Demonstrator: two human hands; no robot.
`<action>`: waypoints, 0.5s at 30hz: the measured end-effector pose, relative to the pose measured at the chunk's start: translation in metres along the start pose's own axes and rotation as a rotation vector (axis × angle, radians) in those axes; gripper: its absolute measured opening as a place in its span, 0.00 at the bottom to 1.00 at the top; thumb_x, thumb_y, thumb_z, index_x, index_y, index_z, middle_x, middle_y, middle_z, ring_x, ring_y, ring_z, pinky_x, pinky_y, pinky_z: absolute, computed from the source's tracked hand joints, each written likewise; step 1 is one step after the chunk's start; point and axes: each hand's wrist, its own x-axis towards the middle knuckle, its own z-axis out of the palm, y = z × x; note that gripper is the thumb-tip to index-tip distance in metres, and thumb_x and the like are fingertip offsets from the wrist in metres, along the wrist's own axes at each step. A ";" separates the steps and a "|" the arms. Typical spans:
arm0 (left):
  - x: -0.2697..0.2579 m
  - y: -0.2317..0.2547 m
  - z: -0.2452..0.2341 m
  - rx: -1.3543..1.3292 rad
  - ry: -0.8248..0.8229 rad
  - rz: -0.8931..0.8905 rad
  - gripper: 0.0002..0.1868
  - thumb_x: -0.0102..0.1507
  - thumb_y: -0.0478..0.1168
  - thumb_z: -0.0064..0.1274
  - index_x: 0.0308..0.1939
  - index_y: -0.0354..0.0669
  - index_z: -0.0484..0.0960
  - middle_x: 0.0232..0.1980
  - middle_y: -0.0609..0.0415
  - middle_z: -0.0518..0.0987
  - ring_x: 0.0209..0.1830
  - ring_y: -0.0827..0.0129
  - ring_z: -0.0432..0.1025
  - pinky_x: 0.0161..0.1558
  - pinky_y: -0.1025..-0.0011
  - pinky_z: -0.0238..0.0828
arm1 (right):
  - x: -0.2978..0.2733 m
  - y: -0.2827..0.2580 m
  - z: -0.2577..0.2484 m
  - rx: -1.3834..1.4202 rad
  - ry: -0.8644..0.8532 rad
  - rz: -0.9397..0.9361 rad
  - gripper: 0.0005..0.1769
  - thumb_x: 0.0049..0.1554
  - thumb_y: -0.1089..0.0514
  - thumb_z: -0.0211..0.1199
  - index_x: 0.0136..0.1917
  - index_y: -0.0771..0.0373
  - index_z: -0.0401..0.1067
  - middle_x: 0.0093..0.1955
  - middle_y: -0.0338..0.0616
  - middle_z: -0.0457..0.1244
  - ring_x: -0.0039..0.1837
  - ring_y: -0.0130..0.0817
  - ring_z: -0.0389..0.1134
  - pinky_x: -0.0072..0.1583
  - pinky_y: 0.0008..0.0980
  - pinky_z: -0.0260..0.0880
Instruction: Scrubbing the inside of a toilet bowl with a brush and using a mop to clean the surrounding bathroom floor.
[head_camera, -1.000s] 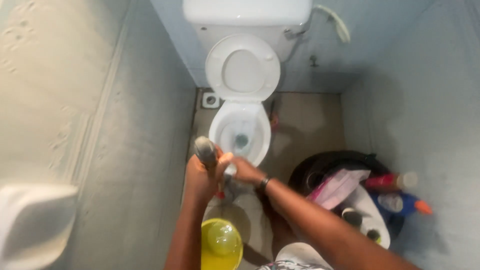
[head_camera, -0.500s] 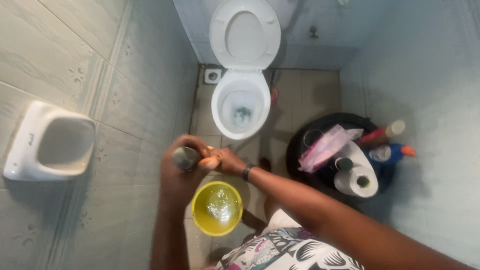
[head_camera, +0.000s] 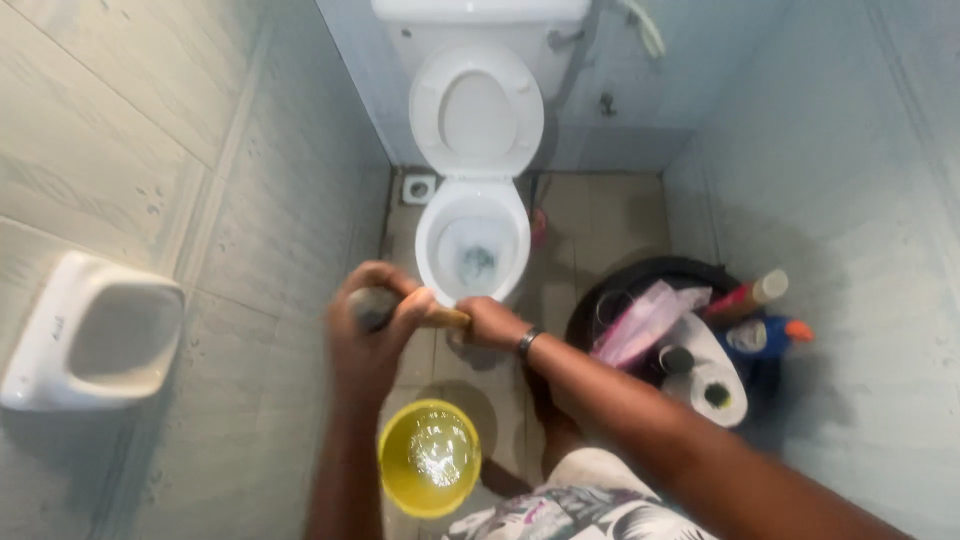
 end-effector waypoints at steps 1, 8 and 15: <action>0.008 -0.009 0.010 0.003 -0.001 0.016 0.09 0.62 0.39 0.63 0.38 0.43 0.77 0.35 0.60 0.78 0.33 0.76 0.74 0.35 0.74 0.74 | 0.004 0.002 -0.018 -0.006 0.011 -0.011 0.14 0.49 0.56 0.75 0.45 0.63 0.77 0.45 0.54 0.71 0.49 0.47 0.73 0.49 0.43 0.72; 0.106 -0.057 0.068 0.032 -0.138 -0.027 0.13 0.59 0.40 0.66 0.33 0.43 0.76 0.30 0.62 0.73 0.29 0.78 0.68 0.32 0.76 0.68 | 0.075 0.140 -0.138 0.040 0.092 0.292 0.22 0.48 0.61 0.65 0.58 0.64 0.76 0.52 0.53 0.72 0.54 0.42 0.74 0.54 0.39 0.73; 0.226 -0.088 0.130 -0.203 -0.190 -0.152 0.15 0.57 0.43 0.66 0.31 0.44 0.73 0.26 0.61 0.75 0.27 0.77 0.72 0.30 0.75 0.69 | 0.186 0.263 -0.291 -0.287 0.376 0.392 0.12 0.56 0.56 0.63 0.49 0.67 0.76 0.48 0.59 0.69 0.51 0.53 0.71 0.54 0.49 0.70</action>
